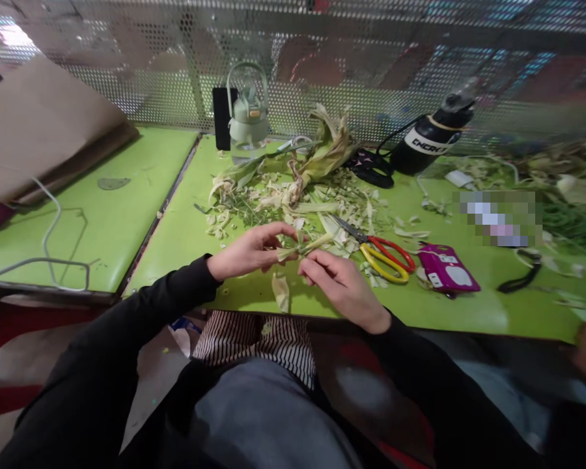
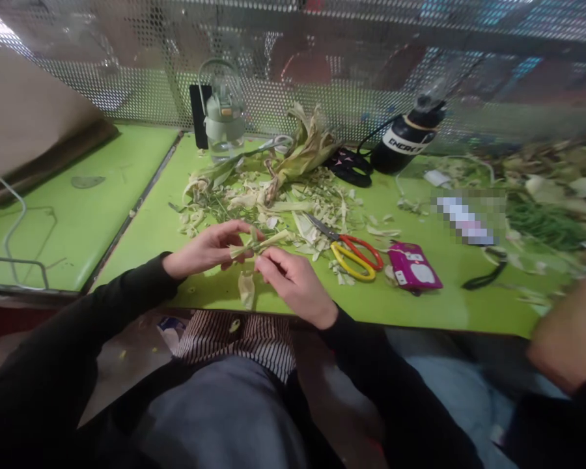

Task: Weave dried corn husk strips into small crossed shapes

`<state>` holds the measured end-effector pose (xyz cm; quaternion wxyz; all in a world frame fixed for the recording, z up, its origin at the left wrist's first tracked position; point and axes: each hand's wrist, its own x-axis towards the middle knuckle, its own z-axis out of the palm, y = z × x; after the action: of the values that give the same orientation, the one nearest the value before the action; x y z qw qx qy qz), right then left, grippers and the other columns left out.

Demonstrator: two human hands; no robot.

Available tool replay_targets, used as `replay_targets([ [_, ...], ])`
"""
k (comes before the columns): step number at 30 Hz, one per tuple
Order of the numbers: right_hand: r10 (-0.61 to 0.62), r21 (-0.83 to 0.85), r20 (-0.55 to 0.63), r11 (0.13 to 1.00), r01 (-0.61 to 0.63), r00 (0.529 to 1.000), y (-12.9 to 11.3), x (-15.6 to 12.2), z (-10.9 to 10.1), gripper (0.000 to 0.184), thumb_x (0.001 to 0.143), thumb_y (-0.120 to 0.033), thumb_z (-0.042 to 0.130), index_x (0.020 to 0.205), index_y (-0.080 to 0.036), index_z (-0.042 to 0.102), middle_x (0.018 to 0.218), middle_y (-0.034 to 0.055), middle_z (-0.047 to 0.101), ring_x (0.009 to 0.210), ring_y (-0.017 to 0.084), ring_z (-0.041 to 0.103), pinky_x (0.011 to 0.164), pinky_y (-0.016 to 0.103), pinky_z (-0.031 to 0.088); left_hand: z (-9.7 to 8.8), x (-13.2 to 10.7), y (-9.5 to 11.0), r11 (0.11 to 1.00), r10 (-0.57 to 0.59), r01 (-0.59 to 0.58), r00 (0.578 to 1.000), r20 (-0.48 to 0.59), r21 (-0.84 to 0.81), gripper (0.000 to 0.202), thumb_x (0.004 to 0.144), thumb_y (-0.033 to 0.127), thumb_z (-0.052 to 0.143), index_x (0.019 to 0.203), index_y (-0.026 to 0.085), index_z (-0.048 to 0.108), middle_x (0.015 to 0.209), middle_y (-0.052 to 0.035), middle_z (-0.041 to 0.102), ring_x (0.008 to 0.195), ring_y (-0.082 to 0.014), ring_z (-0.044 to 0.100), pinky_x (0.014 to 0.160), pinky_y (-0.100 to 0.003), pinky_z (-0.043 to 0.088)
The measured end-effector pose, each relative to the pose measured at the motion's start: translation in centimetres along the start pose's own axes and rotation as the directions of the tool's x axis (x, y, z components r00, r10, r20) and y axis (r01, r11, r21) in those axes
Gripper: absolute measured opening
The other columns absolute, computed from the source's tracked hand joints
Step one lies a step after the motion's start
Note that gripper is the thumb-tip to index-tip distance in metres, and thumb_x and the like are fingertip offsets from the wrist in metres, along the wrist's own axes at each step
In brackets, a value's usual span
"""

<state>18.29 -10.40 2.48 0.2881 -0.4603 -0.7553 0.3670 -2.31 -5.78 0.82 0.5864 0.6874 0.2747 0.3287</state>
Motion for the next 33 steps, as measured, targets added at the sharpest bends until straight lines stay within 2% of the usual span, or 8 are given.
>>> replay_targets([
  [2,0.015,0.002,0.011,1.000,-0.015,1.000,0.3,0.5,-0.3,0.035,0.100,-0.042,0.047,0.077,-0.018,0.059,0.064,-0.0026,0.056,0.058,0.010,0.051,0.057,0.026,0.038,0.0,0.4,0.0,0.994,-0.004,0.008,0.999,0.034,-0.107,0.032,0.086,0.025,0.069,0.113,0.012,0.059,0.093,-0.0029,0.065,0.069,-0.0066,0.060,0.060,-0.019,0.051],
  [5,0.035,-0.069,0.044,0.997,-0.032,0.998,1.0,1.1,0.1,0.042,0.101,-0.051,0.042,0.085,-0.017,0.061,0.068,-0.0006,0.060,0.060,0.012,0.054,0.058,0.027,0.041,-0.4,1.3,-0.7,0.985,0.037,-0.048,0.997,-0.065,-0.166,0.021,0.087,0.022,0.069,0.102,0.011,0.060,0.090,-0.0019,0.065,0.075,-0.0068,0.064,0.072,-0.020,0.055],
  [10,-0.031,-0.497,0.093,0.864,0.074,0.995,3.0,1.5,2.7,0.049,0.090,-0.052,0.062,0.122,-0.015,0.058,0.111,0.0138,0.068,0.094,0.026,0.067,0.072,0.037,0.052,-1.8,2.6,-1.6,0.928,-0.041,-0.058,0.966,-0.257,-0.368,0.017,0.087,0.020,0.070,0.094,0.013,0.056,0.085,0.0012,0.066,0.071,-0.0051,0.067,0.064,-0.015,0.053],
  [14,-0.070,-0.539,0.176,0.828,0.156,0.982,3.9,3.0,3.1,0.023,0.099,-0.034,0.050,0.107,-0.017,0.063,0.102,0.0106,0.069,0.089,0.024,0.067,0.076,0.038,0.053,-4.1,2.6,-0.6,0.840,-0.082,-0.166,0.902,-0.424,-0.516,0.010,0.094,0.021,0.062,0.092,0.015,0.056,0.085,0.0011,0.071,0.063,-0.0017,0.065,0.057,-0.010,0.051],
  [17,-0.082,-0.462,0.123,0.877,0.130,0.989,3.5,5.5,1.8,0.026,0.100,-0.039,0.048,0.102,-0.018,0.063,0.098,0.0095,0.069,0.081,0.021,0.066,0.073,0.037,0.055,-5.4,2.1,0.3,0.790,-0.060,-0.281,0.849,-0.524,-0.545,0.012,0.097,0.023,0.059,0.089,0.014,0.058,0.085,0.0004,0.073,0.054,0.0014,0.059,0.047,-0.006,0.045],
  [22,-0.153,-0.336,-0.085,0.935,0.116,0.985,1.5,8.8,-0.8,0.040,0.098,-0.041,0.052,0.133,-0.021,0.053,0.123,0.0137,0.065,0.084,0.022,0.067,0.071,0.040,0.058,-4.9,1.5,-0.1,0.838,-0.014,-0.149,0.956,-0.293,-0.524,0.025,0.078,0.022,0.081,0.091,0.015,0.061,0.086,-0.0011,0.073,0.066,-0.0065,0.068,0.051,-0.012,0.052],
  [26,-0.270,-0.140,-0.204,0.959,0.245,0.941,0.8,8.0,-1.6,0.049,0.090,-0.022,0.059,0.139,-0.025,0.049,0.124,0.0090,0.064,0.087,0.019,0.067,0.074,0.035,0.058,-3.5,1.6,-0.4,0.880,0.042,-0.131,0.979,-0.200,-0.456,0.025,0.074,0.015,0.082,0.090,0.014,0.063,0.096,-0.0014,0.071,0.073,-0.0057,0.068,0.062,-0.014,0.056],
  [33,-0.305,-0.242,-0.240,0.938,0.248,0.922,2.2,5.2,-1.5,0.015,0.091,-0.024,0.061,0.104,-0.022,0.068,0.094,0.0035,0.072,0.076,0.016,0.066,0.069,0.031,0.056,-3.3,1.1,-0.1,0.919,-0.039,-0.024,0.988,-0.152,-0.394,0.027,0.076,0.015,0.081,0.096,0.014,0.063,0.090,0.0003,0.066,0.065,-0.0049,0.064,0.061,-0.016,0.057],
])
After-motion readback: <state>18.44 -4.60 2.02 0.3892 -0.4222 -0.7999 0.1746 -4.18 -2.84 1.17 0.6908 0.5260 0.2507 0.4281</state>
